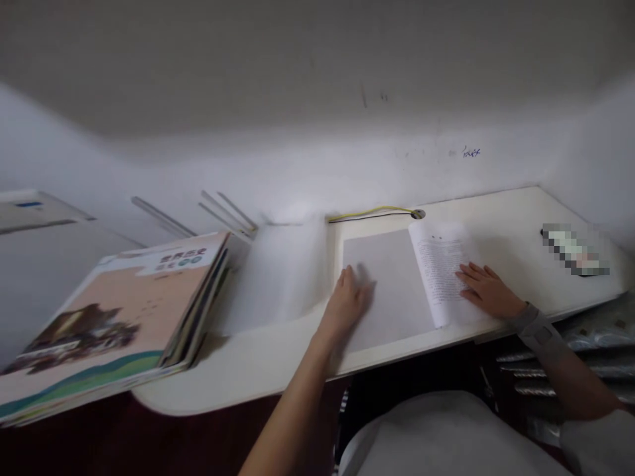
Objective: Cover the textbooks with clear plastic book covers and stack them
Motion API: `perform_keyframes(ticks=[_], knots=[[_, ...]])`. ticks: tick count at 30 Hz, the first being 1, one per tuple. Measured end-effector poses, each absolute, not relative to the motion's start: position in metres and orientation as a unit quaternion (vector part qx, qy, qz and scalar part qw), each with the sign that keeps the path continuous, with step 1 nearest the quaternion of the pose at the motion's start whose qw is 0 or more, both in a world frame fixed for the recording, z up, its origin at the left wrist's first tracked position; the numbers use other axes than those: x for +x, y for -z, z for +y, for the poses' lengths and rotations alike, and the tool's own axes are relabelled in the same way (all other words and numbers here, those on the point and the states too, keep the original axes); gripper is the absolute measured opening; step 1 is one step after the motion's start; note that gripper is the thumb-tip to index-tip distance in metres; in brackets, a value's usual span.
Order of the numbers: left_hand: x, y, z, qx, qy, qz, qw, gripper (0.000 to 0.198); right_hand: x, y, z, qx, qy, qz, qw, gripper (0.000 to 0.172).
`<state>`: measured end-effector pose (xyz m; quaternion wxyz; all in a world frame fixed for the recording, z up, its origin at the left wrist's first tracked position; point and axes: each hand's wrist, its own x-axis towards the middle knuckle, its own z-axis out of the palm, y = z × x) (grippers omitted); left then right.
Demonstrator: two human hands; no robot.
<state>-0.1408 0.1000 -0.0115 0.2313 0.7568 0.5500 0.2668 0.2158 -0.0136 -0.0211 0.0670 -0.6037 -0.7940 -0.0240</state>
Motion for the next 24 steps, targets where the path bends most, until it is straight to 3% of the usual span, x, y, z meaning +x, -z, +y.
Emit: perform_keyframes(ticks=[9, 13, 16, 19, 24], knots=[[-0.136, -0.014, 0.096, 0.443, -0.514, 0.510, 0.529, 0.052, 0.215, 0.032, -0.017, -0.608, 0.057, -0.789, 0.070, 0.047], [-0.126, -0.019, 0.091, 0.501, -0.428, 0.443, 0.608, 0.044, 0.214, 0.032, -0.018, -0.610, 0.062, -0.787, 0.063, 0.047], [-0.124, -0.019, 0.081, 0.672, -0.323, 0.422, 0.516, 0.042, 0.212, 0.031, -0.019, -0.611, 0.064, -0.787, 0.059, 0.046], [-0.129, -0.018, 0.070, 0.820, -0.194, 0.436, 0.316, 0.045, 0.210, 0.025, -0.019, -0.609, 0.069, -0.788, 0.059, 0.044], [-0.153, -0.012, 0.057, 0.890, 0.039, 0.449, 0.077, 0.058, 0.206, 0.009, -0.019, -0.585, 0.077, -0.805, 0.054, 0.042]])
